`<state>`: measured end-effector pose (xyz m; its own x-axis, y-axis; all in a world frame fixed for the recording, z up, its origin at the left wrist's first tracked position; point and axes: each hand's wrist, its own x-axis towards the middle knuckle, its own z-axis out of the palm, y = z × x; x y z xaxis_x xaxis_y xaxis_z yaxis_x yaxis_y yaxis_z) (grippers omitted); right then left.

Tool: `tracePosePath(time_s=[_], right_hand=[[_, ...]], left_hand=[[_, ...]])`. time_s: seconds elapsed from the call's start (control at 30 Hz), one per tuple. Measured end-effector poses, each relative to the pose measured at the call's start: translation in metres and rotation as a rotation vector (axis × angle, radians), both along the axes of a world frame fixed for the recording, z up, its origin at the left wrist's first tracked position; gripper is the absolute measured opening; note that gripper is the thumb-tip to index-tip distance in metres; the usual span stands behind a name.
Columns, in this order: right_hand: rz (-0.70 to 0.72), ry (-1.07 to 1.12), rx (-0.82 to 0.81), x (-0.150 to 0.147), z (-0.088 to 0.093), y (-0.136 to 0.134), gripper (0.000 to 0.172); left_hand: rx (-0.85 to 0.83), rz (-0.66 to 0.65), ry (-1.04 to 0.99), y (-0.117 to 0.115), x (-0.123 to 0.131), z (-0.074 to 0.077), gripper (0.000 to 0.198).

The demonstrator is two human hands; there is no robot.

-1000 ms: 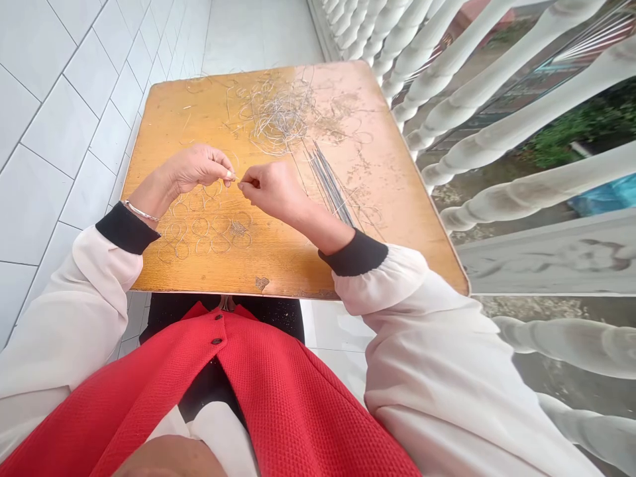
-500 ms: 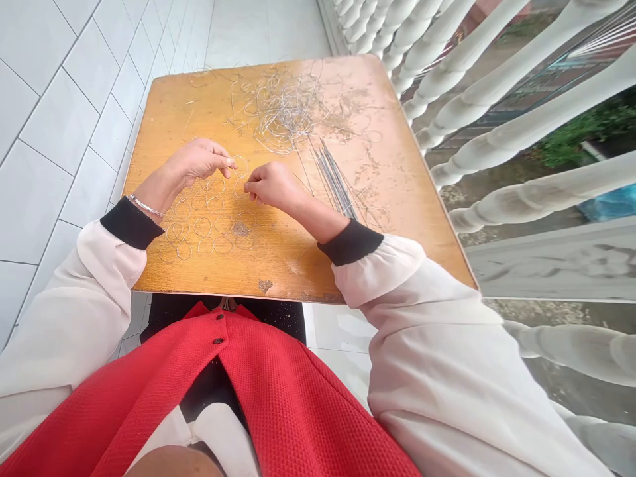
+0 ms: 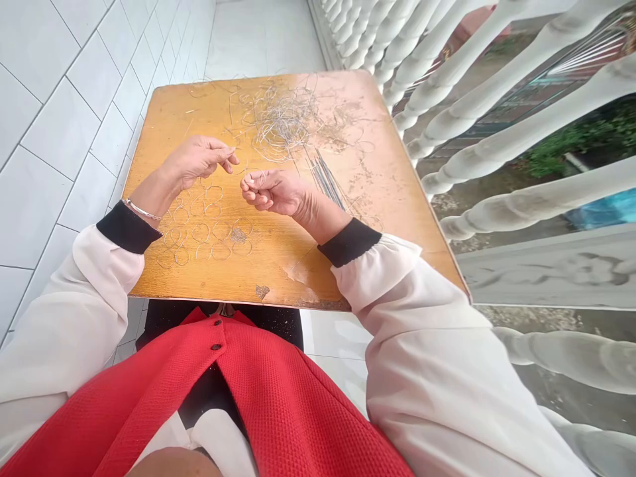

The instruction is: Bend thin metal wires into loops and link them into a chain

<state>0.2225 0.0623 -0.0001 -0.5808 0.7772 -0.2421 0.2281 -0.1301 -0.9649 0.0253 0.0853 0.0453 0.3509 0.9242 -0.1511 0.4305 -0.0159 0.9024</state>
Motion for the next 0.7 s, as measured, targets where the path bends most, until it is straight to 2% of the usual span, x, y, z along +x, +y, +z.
tracePosePath(time_s=[0.13, 0.33, 0.53, 0.7], right_hand=[[-0.043, -0.071, 0.042, 0.005, -0.009, 0.003, 0.033], [-0.24, -0.345, 0.238, 0.02, -0.03, 0.005, 0.018], [-0.203, -0.438, 0.566, 0.016, -0.036, -0.006, 0.019], [-0.182, -0.509, 0.641, 0.006, -0.031, -0.012, 0.016]], left_hand=[[0.047, -0.016, 0.065, 0.007, 0.001, -0.002, 0.026], [0.135, -0.096, 0.296, 0.038, 0.009, -0.019, 0.028], [0.092, -0.228, 0.536, 0.054, 0.026, -0.032, 0.032], [0.103, -0.28, 0.643, 0.049, 0.029, -0.026, 0.031]])
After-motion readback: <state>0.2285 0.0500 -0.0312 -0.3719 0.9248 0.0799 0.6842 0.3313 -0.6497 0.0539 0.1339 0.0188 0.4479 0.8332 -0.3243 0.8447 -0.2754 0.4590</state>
